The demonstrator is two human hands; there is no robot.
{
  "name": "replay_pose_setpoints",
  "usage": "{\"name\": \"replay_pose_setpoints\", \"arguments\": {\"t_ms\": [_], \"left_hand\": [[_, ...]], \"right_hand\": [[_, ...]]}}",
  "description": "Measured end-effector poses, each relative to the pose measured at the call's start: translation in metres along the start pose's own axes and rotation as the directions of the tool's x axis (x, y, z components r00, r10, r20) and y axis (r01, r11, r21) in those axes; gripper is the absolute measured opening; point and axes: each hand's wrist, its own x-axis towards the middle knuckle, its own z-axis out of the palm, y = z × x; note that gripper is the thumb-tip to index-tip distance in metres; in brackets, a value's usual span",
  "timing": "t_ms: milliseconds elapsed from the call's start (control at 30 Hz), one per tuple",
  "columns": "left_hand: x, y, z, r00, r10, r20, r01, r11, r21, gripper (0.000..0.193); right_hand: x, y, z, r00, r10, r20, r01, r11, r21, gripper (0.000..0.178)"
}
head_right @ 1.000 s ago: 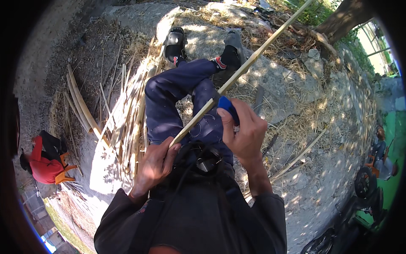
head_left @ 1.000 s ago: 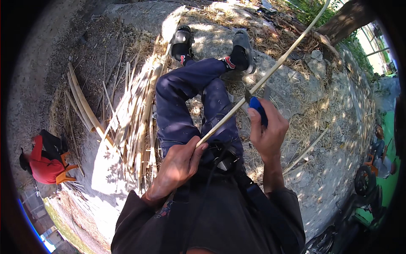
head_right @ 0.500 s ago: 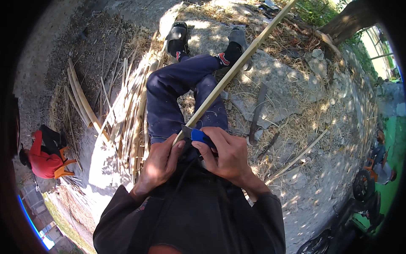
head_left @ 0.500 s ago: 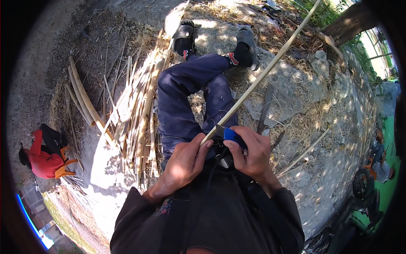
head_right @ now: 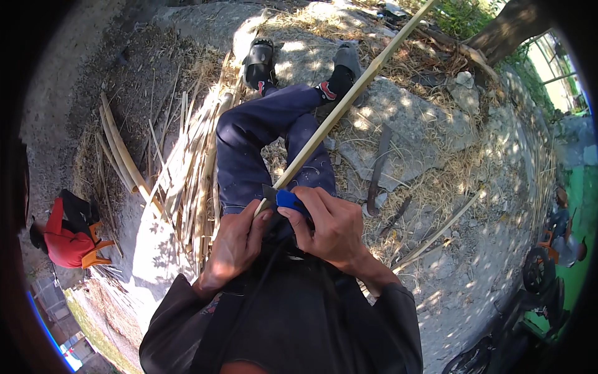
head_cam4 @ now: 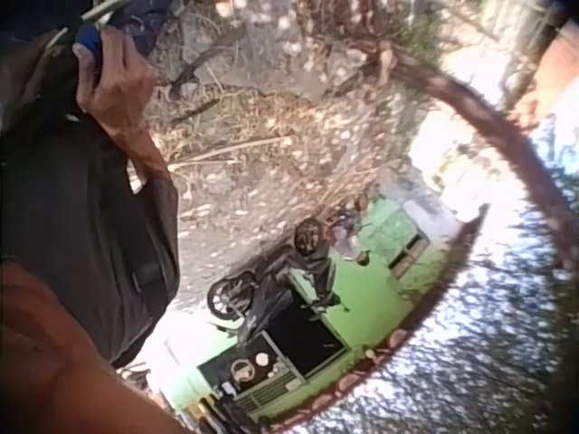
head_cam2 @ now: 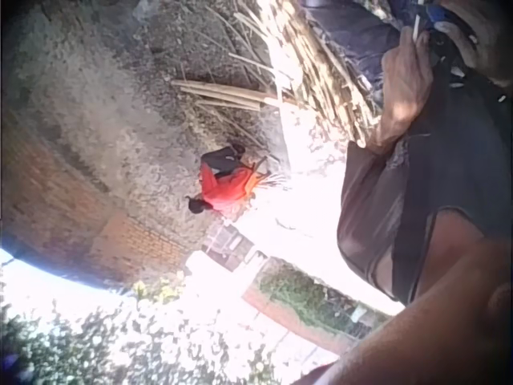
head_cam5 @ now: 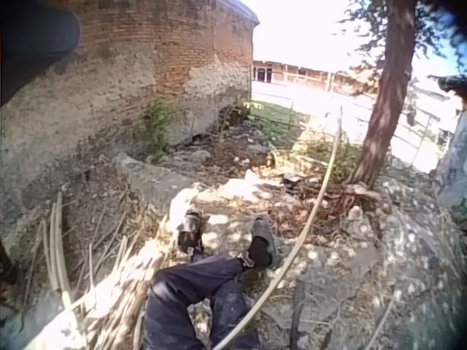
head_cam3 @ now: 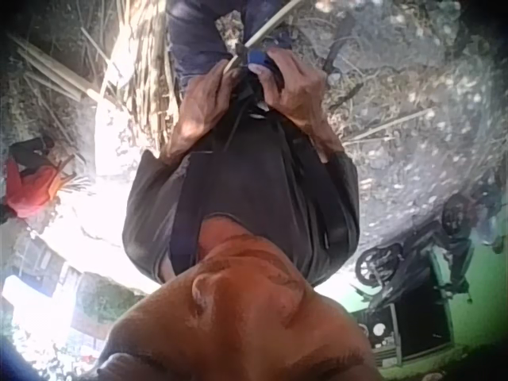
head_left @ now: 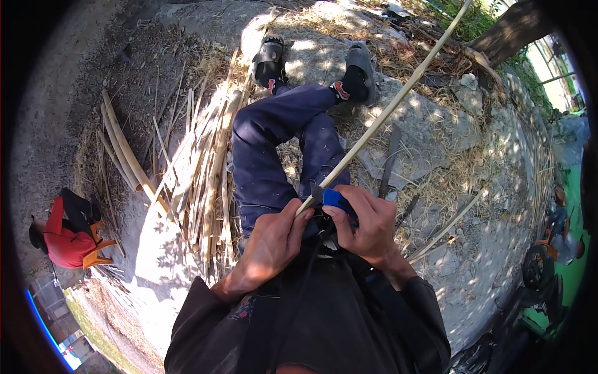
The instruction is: The person scrapes a bamboo stick with a utility knife and then trims the bamboo stick using a machete.
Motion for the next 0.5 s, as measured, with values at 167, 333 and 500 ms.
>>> {"name": "replay_pose_setpoints", "arguments": {"t_ms": [167,333,500], "left_hand": [[0.000,0.002,-0.002,0.999,0.026,-0.019,-0.026,0.999,0.036,0.014],[-0.004,0.002,-0.001,1.000,0.027,-0.012,-0.026,0.999,0.042,0.013],[-0.005,0.002,-0.004,0.997,0.073,-0.030,-0.073,0.997,0.019,0.013]], "right_hand": [[0.004,-0.001,-0.003,1.000,-0.014,-0.005,0.014,1.000,-0.027,0.028],[0.014,0.015,-0.013,0.993,-0.025,-0.113,0.018,0.998,-0.064,0.028],[0.029,0.022,-0.026,0.988,-0.050,-0.143,0.038,0.995,-0.091,0.028]]}}
